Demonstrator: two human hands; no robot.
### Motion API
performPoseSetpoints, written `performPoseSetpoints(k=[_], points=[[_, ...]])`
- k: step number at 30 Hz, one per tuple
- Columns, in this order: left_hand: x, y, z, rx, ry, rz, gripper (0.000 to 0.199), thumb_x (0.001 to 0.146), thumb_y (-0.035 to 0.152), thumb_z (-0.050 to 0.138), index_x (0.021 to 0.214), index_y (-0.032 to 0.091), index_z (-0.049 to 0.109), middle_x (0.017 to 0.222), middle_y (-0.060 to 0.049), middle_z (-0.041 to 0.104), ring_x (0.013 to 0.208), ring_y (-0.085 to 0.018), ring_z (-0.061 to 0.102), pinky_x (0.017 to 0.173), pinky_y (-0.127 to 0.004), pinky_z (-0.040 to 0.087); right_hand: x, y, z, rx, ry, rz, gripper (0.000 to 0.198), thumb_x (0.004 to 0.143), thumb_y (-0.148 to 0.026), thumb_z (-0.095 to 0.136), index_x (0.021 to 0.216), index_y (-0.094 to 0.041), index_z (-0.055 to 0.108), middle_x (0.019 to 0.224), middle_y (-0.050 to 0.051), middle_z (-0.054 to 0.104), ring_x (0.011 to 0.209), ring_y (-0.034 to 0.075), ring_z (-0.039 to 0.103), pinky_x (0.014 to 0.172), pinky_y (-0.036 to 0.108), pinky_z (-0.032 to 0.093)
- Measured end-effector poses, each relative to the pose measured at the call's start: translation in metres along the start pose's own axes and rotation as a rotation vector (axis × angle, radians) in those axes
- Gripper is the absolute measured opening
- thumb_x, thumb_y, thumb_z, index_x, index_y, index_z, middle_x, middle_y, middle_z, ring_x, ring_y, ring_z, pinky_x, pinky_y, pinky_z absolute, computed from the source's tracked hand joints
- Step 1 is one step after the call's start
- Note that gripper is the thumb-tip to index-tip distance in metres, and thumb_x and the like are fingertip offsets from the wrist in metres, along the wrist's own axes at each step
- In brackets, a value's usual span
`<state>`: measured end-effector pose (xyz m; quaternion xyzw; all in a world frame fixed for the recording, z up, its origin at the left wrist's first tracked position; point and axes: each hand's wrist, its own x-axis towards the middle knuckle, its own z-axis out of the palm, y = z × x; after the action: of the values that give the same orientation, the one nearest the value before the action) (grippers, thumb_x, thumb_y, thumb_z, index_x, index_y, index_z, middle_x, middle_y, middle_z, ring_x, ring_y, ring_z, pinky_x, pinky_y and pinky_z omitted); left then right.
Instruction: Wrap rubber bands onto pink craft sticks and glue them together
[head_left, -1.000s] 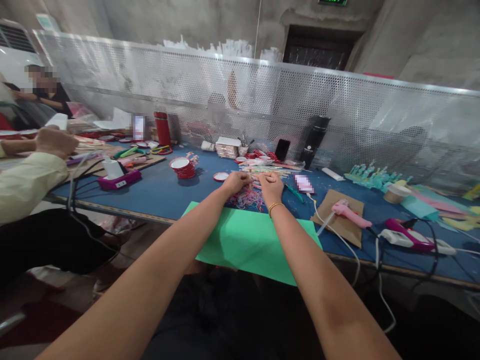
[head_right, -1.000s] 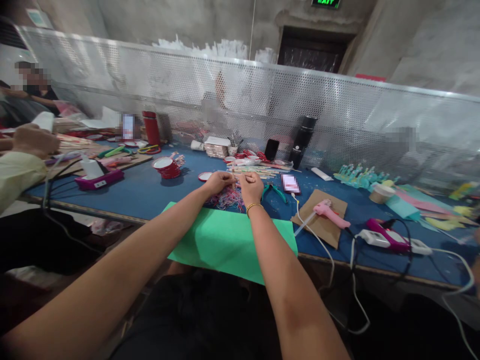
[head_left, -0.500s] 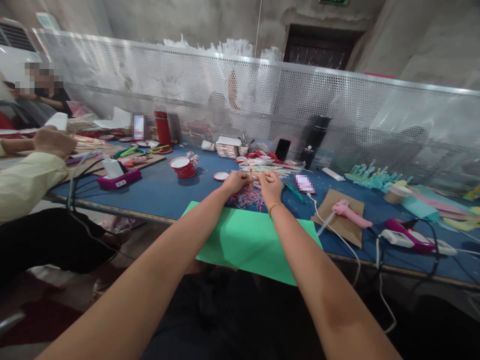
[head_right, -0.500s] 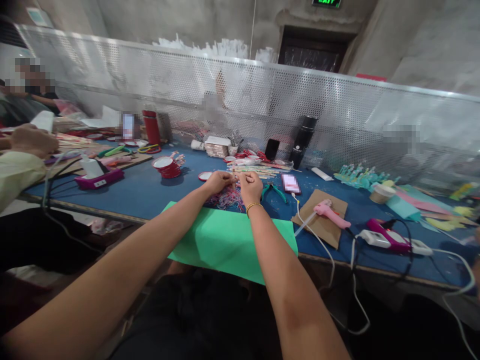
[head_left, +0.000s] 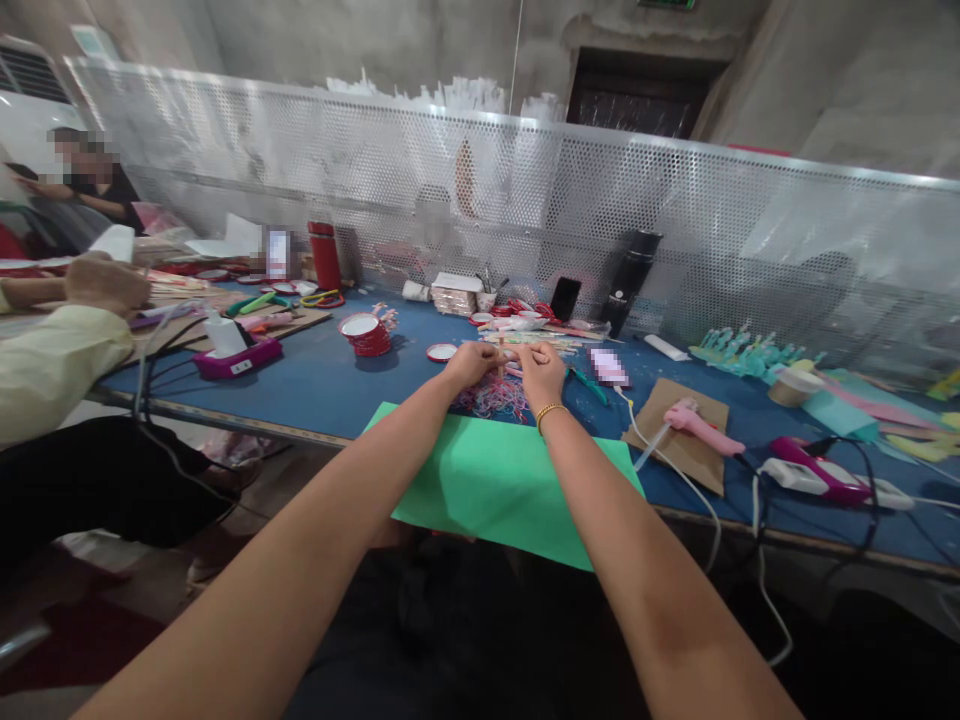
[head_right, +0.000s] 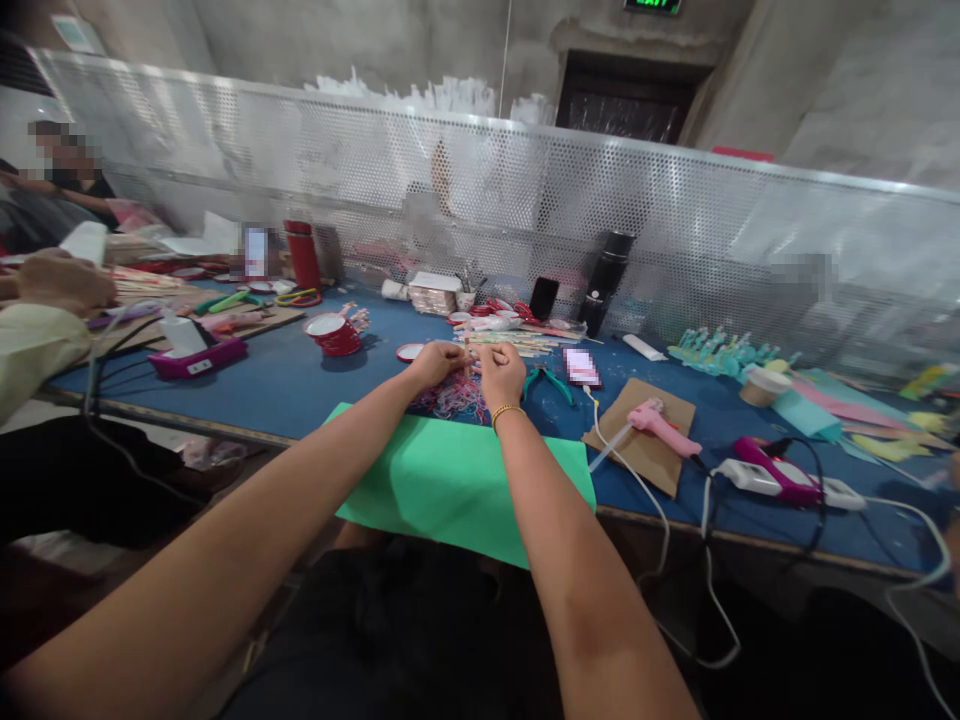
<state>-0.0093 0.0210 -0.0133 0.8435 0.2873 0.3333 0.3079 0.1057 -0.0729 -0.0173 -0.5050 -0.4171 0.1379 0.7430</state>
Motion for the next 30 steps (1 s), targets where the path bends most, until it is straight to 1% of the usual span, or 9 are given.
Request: performPoseSetpoints(k=[5, 12, 16, 21, 25, 30], points=[[0.0014, -0.0019, -0.0005, -0.011, -0.016, 0.013, 0.047, 0.072, 0.056, 0.059, 0.060, 0.012, 0.067, 0.059, 0.000, 0.057, 0.055, -0.009, 0.042, 0.054, -0.023, 0.031, 0.0032, 0.0045, 0.0013, 0.096, 0.022, 0.042, 0.012, 0.072, -0.033, 0.055, 0.069, -0.021, 0.055, 0.070, 0.001, 0.070, 0.070, 0.017, 0.067, 0.066, 0.029, 0.055], [0.0011, -0.0021, -0.0001, -0.011, -0.003, 0.020, 0.048, 0.072, 0.057, 0.059, 0.059, 0.011, 0.067, 0.056, 0.000, 0.056, 0.054, -0.009, 0.043, 0.054, -0.023, 0.031, 0.0034, 0.0090, 0.0031, 0.049, -0.020, 0.040, 0.015, 0.071, -0.036, 0.057, 0.068, -0.021, 0.056, 0.067, 0.000, 0.068, 0.067, 0.018, 0.067, 0.060, 0.028, 0.055], [0.0001, 0.0000, -0.0005, -0.015, -0.007, 0.015, 0.049, 0.072, 0.058, 0.060, 0.058, 0.011, 0.067, 0.056, 0.000, 0.056, 0.054, -0.009, 0.042, 0.053, -0.023, 0.031, 0.0036, 0.0094, 0.0027, 0.068, -0.039, 0.058, 0.017, 0.071, -0.038, 0.057, 0.070, -0.021, 0.055, 0.070, 0.001, 0.070, 0.070, 0.018, 0.068, 0.060, 0.028, 0.055], [-0.0009, 0.0014, -0.0017, -0.003, -0.006, 0.027, 0.047, 0.073, 0.055, 0.060, 0.059, 0.012, 0.067, 0.058, 0.000, 0.057, 0.055, -0.009, 0.043, 0.054, -0.023, 0.031, 0.0039, 0.0084, 0.0014, 0.077, 0.021, 0.052, 0.015, 0.072, -0.036, 0.056, 0.067, -0.022, 0.054, 0.068, 0.000, 0.068, 0.071, 0.018, 0.068, 0.061, 0.028, 0.055], [-0.0004, 0.0007, -0.0014, -0.013, -0.005, 0.023, 0.047, 0.072, 0.056, 0.060, 0.057, 0.012, 0.066, 0.056, 0.001, 0.056, 0.054, -0.009, 0.043, 0.055, -0.024, 0.032, 0.0026, 0.0076, 0.0026, 0.101, -0.012, 0.041, 0.015, 0.072, -0.036, 0.056, 0.068, -0.021, 0.055, 0.069, 0.000, 0.069, 0.071, 0.018, 0.068, 0.061, 0.028, 0.055], [0.0002, -0.0011, -0.0005, -0.020, -0.008, 0.014, 0.046, 0.072, 0.056, 0.060, 0.059, 0.012, 0.067, 0.058, 0.000, 0.057, 0.055, -0.010, 0.044, 0.055, -0.024, 0.032, 0.0023, 0.0086, 0.0032, 0.069, -0.044, 0.030, 0.017, 0.073, -0.037, 0.055, 0.069, -0.021, 0.055, 0.070, 0.000, 0.070, 0.072, 0.017, 0.068, 0.062, 0.027, 0.055]])
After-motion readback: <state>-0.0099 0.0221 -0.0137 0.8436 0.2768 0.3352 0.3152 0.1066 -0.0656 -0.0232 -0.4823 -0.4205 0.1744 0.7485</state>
